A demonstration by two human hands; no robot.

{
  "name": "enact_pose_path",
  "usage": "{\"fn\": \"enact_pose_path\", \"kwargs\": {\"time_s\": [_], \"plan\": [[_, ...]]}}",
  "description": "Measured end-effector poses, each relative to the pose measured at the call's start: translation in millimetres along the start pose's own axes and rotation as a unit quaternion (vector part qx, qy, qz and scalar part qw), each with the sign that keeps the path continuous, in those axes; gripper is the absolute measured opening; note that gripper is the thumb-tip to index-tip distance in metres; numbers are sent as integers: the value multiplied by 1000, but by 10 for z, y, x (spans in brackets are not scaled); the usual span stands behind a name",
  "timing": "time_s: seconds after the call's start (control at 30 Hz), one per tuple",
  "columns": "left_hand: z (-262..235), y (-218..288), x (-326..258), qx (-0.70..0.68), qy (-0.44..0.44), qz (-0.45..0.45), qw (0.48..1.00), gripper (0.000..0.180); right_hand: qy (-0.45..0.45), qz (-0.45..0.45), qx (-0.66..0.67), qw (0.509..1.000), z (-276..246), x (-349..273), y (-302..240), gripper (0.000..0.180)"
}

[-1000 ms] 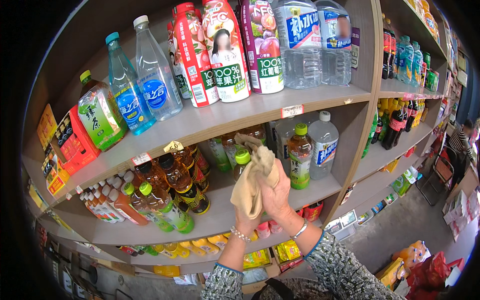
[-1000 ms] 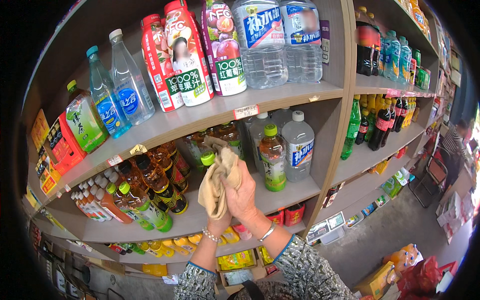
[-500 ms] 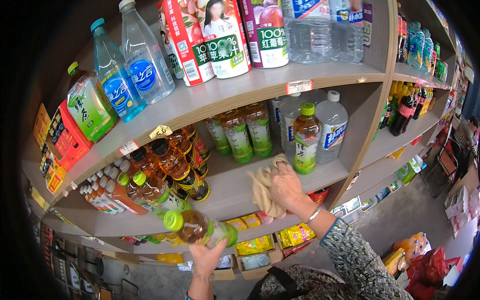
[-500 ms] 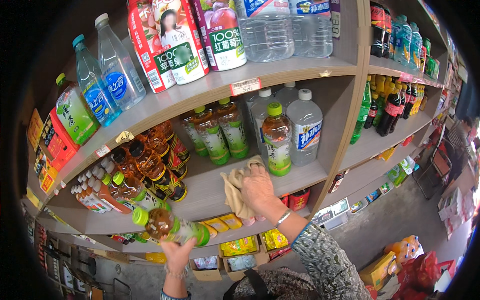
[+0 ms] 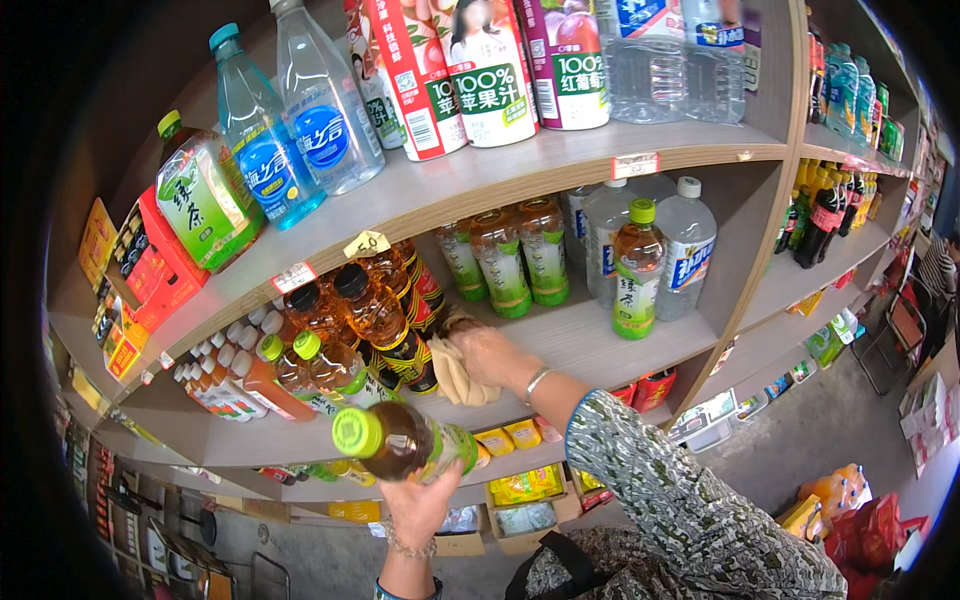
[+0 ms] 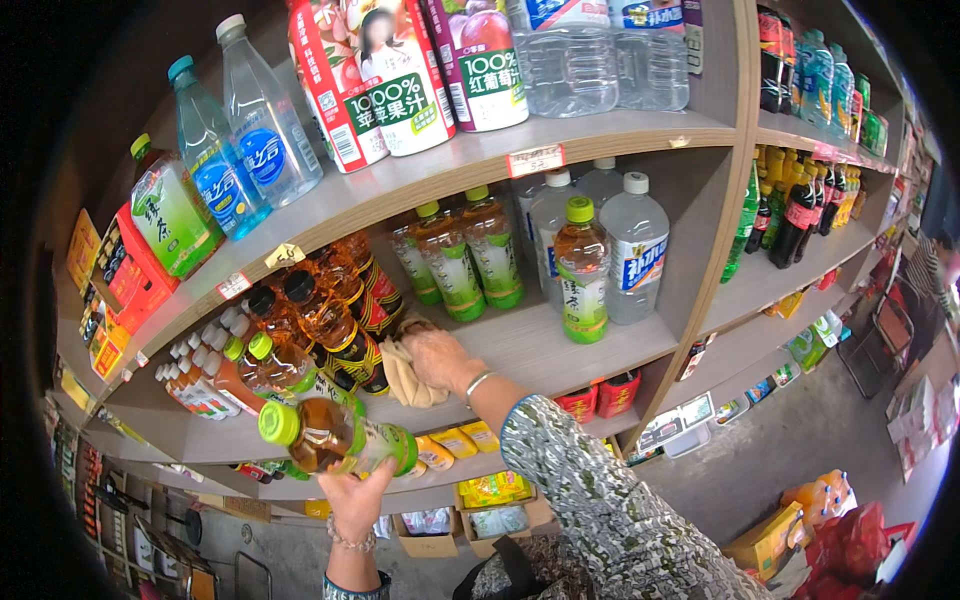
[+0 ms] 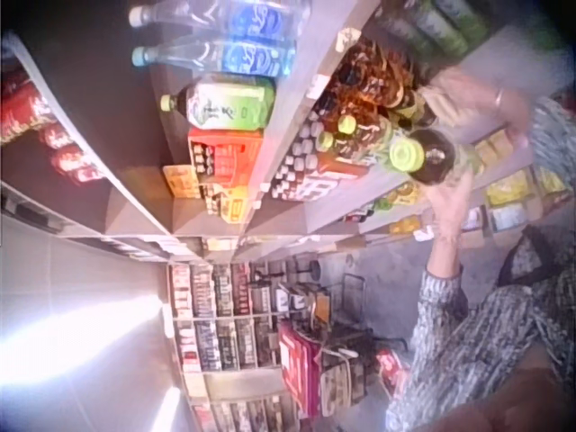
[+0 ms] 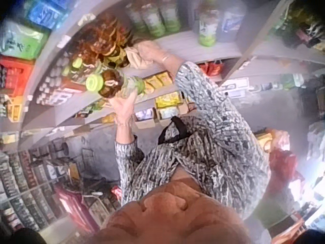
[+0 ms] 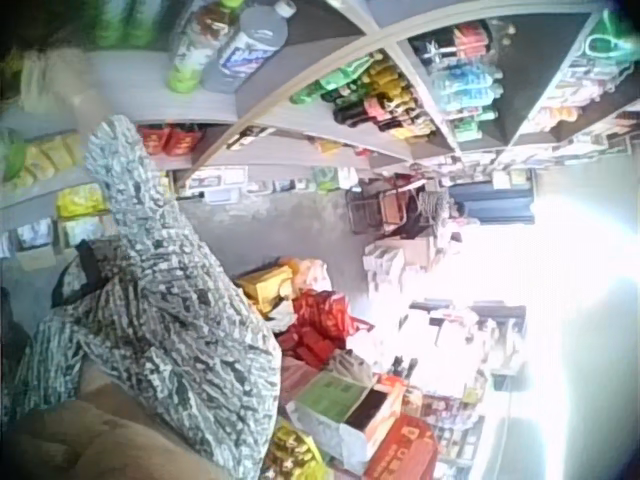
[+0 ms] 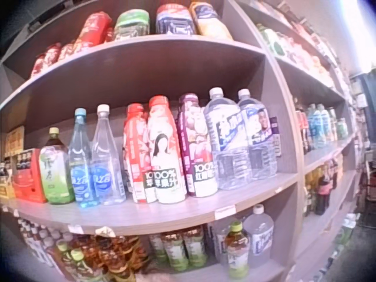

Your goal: The person wipes multiple plastic beverage bottles on a store shelf using a cloth. They pick up each bottle, wipe it thoroughly, and place it back on the shelf, repeating this process for several bottles of different sizes and brands.

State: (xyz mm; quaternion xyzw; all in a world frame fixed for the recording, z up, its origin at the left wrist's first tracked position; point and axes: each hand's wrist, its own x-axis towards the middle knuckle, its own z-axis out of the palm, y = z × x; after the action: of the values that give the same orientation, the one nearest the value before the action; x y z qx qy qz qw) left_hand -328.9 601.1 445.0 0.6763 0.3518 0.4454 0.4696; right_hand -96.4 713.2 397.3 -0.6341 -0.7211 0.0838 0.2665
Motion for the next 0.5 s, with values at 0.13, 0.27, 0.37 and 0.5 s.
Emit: {"fn": "enact_pose_path", "kwargs": {"time_s": [0.13, 0.27, 0.37, 0.5], "plan": [[200, 27, 260, 9, -13, 68, 998, 21, 82, -165, 72, 980, -112, -688, -6, 27], [417, 20, 553, 39, -53, 95, 993, 20, 126, -240, 22, 962, -364, -1538, 17, 29], [734, -100, 768, 10, -68, 115, 991, 21, 124, -122, 91, 980, -580, -2212, 46, 34], [1293, -258, 975, 1, -107, 100, 989, 23, 36, 104, 176, 978, -725, -2931, 167, 46]]}}
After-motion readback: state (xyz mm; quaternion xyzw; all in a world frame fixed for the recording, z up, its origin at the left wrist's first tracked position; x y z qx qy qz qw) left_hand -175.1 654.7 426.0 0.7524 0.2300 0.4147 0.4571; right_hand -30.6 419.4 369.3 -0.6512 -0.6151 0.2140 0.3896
